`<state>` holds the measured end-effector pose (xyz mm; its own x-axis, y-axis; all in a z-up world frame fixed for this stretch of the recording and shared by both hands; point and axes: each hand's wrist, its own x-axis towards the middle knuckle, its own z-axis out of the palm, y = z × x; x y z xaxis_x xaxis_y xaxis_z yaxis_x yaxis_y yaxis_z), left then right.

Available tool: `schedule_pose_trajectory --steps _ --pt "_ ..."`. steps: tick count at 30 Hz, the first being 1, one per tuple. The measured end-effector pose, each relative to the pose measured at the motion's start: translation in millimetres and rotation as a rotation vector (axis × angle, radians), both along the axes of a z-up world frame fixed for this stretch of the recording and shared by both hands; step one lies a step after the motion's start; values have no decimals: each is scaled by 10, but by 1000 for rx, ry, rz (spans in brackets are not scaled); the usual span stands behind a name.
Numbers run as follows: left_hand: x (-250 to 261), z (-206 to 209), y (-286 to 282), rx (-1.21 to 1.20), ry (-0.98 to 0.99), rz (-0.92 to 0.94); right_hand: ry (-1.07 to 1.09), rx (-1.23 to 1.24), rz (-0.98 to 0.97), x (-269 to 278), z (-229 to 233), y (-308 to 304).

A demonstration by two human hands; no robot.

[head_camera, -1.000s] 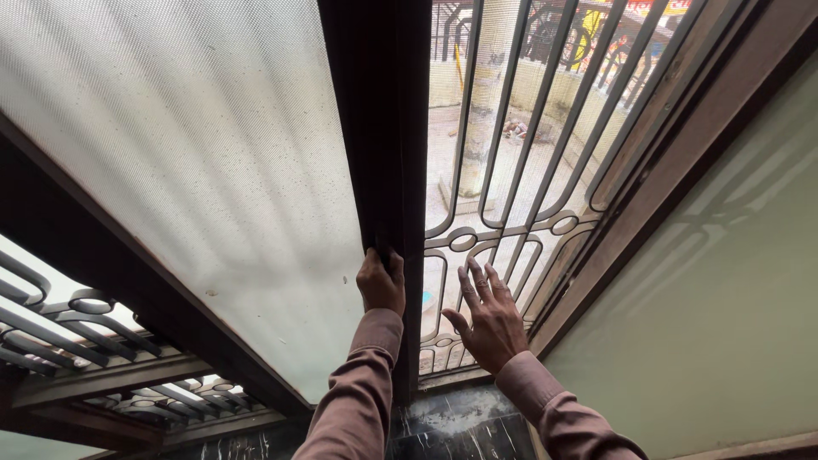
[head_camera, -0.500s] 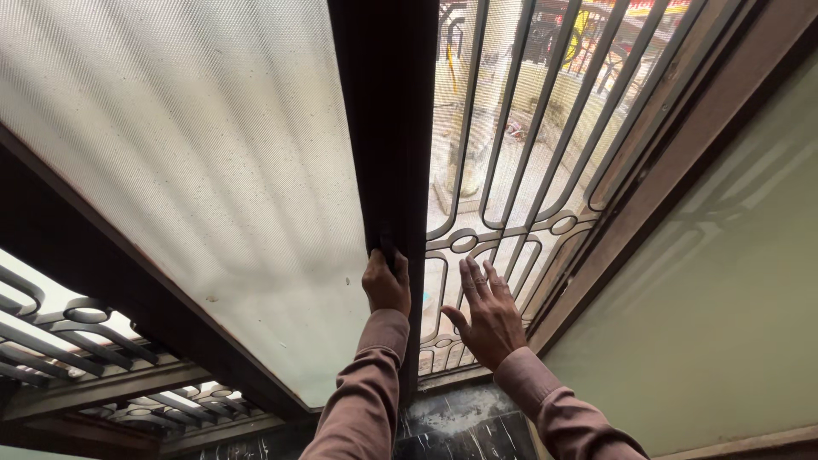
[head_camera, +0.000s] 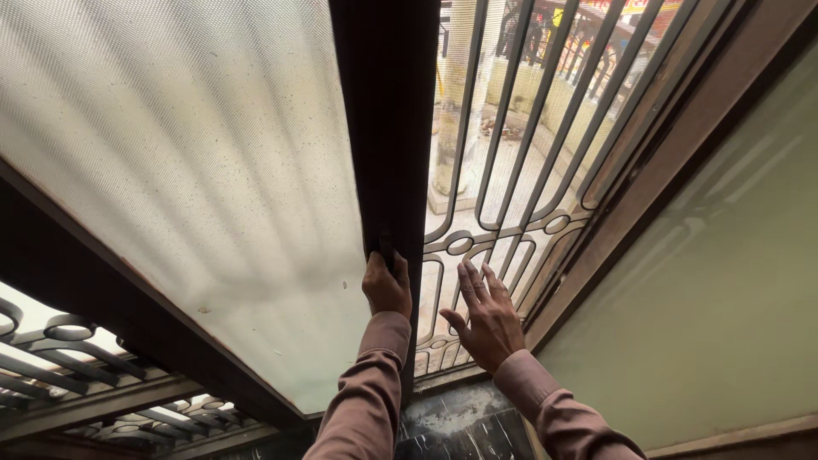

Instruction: The person repeatedly opens and closes a metal security door and a wooden interior door in a small room. The person uses both hands to manipulate the door handles and push or pull the doors open and shut multiple times.

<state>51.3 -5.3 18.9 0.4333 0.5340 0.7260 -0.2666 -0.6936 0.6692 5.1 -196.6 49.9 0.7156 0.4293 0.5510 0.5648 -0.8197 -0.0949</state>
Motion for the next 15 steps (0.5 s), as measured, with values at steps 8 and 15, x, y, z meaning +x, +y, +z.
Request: schedule_pose_trajectory --steps 8,15 --pt "36 -5 1 12 19 24 -16 -38 -17 26 -36 75" --pt "21 -5 -15 18 -4 23 14 -8 -6 -4 -23 111"
